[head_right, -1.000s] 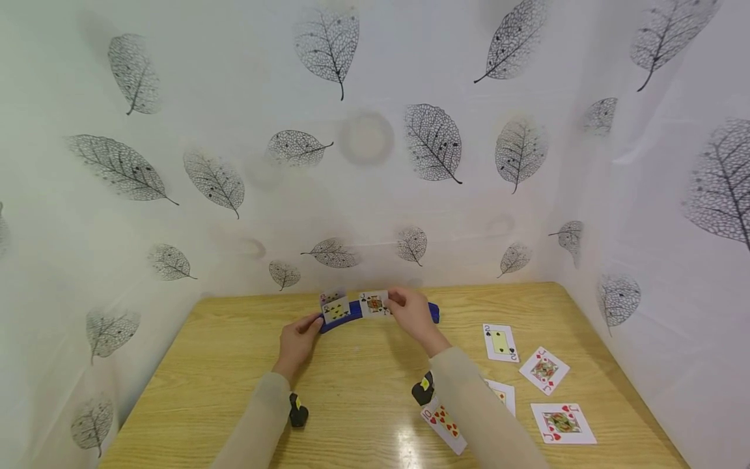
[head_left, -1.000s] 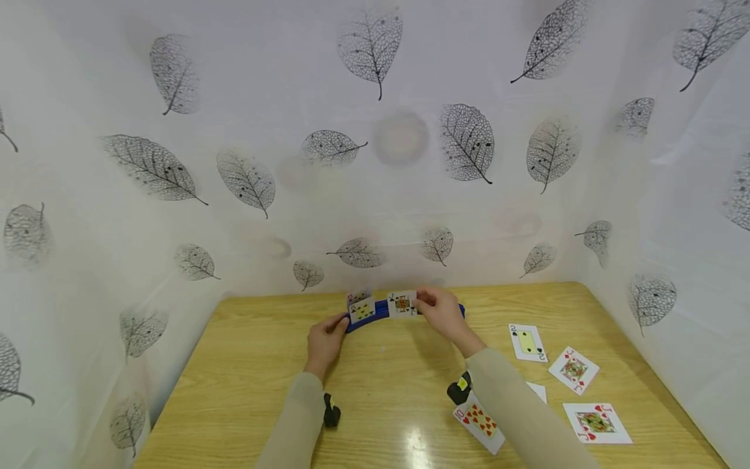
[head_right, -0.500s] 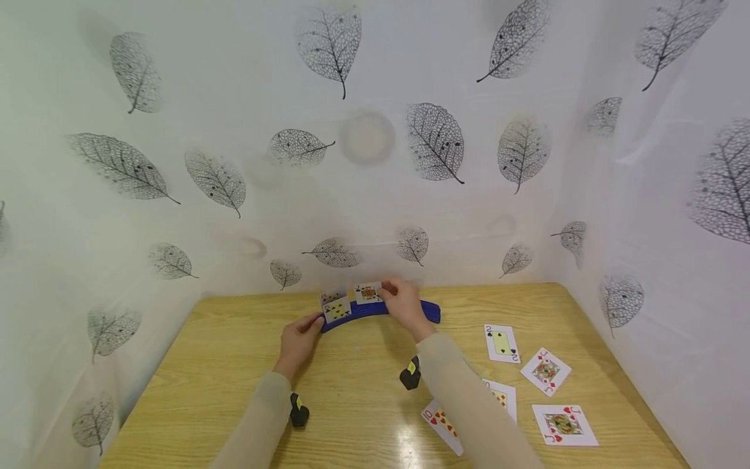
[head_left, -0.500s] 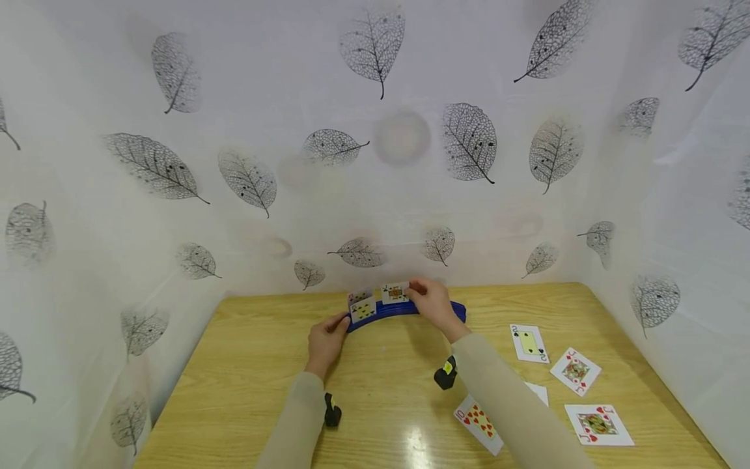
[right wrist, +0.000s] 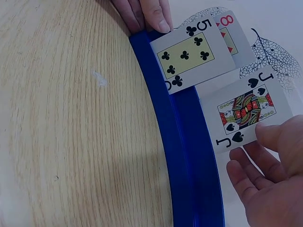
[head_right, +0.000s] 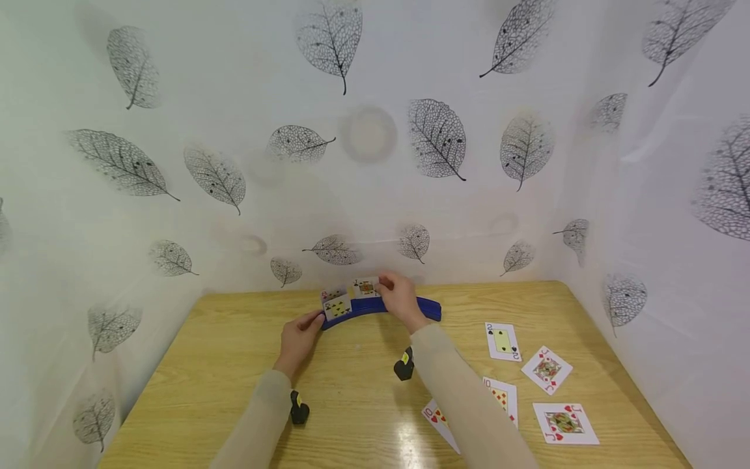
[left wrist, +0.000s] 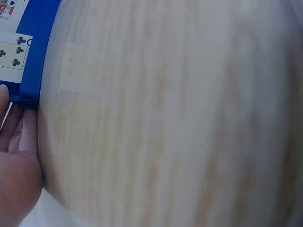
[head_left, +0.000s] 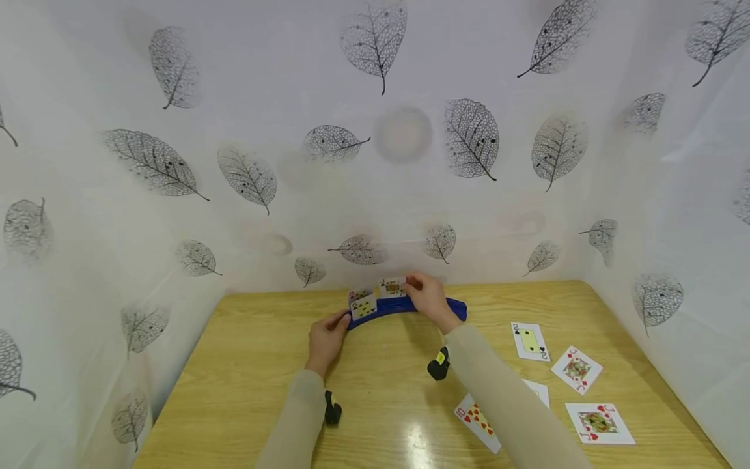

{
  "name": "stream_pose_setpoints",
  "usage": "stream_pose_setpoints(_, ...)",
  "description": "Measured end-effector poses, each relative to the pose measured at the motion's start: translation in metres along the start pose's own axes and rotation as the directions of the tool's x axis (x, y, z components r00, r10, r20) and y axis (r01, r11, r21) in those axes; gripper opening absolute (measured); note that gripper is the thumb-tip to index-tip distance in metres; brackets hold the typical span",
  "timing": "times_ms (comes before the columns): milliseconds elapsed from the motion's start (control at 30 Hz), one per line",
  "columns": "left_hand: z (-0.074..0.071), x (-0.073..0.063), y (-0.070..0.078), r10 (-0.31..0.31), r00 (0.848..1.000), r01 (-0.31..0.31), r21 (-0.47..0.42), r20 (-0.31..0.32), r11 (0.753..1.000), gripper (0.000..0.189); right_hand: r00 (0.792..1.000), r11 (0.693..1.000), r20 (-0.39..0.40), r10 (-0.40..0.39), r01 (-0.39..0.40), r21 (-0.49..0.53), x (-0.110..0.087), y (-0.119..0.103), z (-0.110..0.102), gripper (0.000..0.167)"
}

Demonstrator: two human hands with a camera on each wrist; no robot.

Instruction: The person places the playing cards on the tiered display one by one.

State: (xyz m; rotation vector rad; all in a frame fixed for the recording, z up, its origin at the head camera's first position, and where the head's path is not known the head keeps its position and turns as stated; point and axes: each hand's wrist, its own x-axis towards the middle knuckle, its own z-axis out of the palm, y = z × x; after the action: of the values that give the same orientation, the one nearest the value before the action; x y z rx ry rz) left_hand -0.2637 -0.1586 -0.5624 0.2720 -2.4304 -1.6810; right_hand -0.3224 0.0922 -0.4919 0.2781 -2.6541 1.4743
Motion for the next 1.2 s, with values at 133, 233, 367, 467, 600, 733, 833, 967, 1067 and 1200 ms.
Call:
stream_pose_setpoints(133,0.0001,0.0001,0.0006,0.006,1.0,-0.006,-0.002,0.005,1.0,0.031,1.0,1.0,-0.003,-0.014,0.014,0.005,0.0025,0.0004,0.0022,0.026)
stream_pose_setpoints(233,0.0,0.0,0.0002,0.009,1.0,-0.009,-0.003,0.006,1.0,0.031,1.0,1.0,-0.001,-0.029,0.029,-0.007,0.0039,0.0007,0.0037,0.027)
stream_pose_setpoints(367,-0.0002,0.0007,0.0001,0.018,1.0,-0.018,-0.004,0.004,1.0,0.031,0.999,0.999,0.01,-0.04,0.04,-0.016,0.0045,-0.0007,0.0045,0.028)
stream_pose_setpoints(467,-0.0002,0.0008,0.0005,0.018,1.0,-0.018,0.001,0.004,1.0,0.03,0.999,0.999,0.011,-0.039,0.04,-0.007,0.0044,-0.0006,0.0051,0.028)
stream_pose_setpoints(600,0.0005,0.0,0.0009,0.03,1.0,-0.03,0.014,-0.002,0.999,0.03,0.999,0.999,0.005,-0.036,0.036,-0.006,0.0045,0.0019,0.0068,0.027)
stream_pose_setpoints(733,0.0008,-0.0005,0.0011,0.038,0.999,-0.038,0.017,-0.012,0.999,0.029,1.0,1.0,0.0,-0.024,0.024,-0.001,0.0042,0.0024,0.008,0.026)
stream_pose_setpoints(833,0.0002,-0.0007,0.0015,0.03,0.999,-0.029,0.012,-0.011,0.999,0.029,1.0,1.0,-0.006,-0.028,0.028,-0.005,0.0042,0.003,0.0087,0.023)
stream_pose_setpoints(967,-0.0007,-0.0009,0.0017,0.032,0.999,-0.032,0.006,-0.007,0.999,0.029,1.0,1.0,-0.009,-0.023,0.023,-0.002,0.0044,0.0038,0.0092,0.019)
stream_pose_setpoints(1067,-0.001,-0.0005,0.0019,0.035,0.999,-0.035,0.004,-0.004,0.999,0.03,1.0,1.0,-0.004,-0.016,0.016,0.0,0.0044,0.0041,0.0089,0.022)
stream_pose_setpoints(1200,-0.0012,-0.001,0.0019,0.025,1.0,-0.025,0.005,0.003,1.0,0.03,1.0,1.0,0.014,0.006,-0.006,-0.003,0.003,0.005,0.0075,0.03)
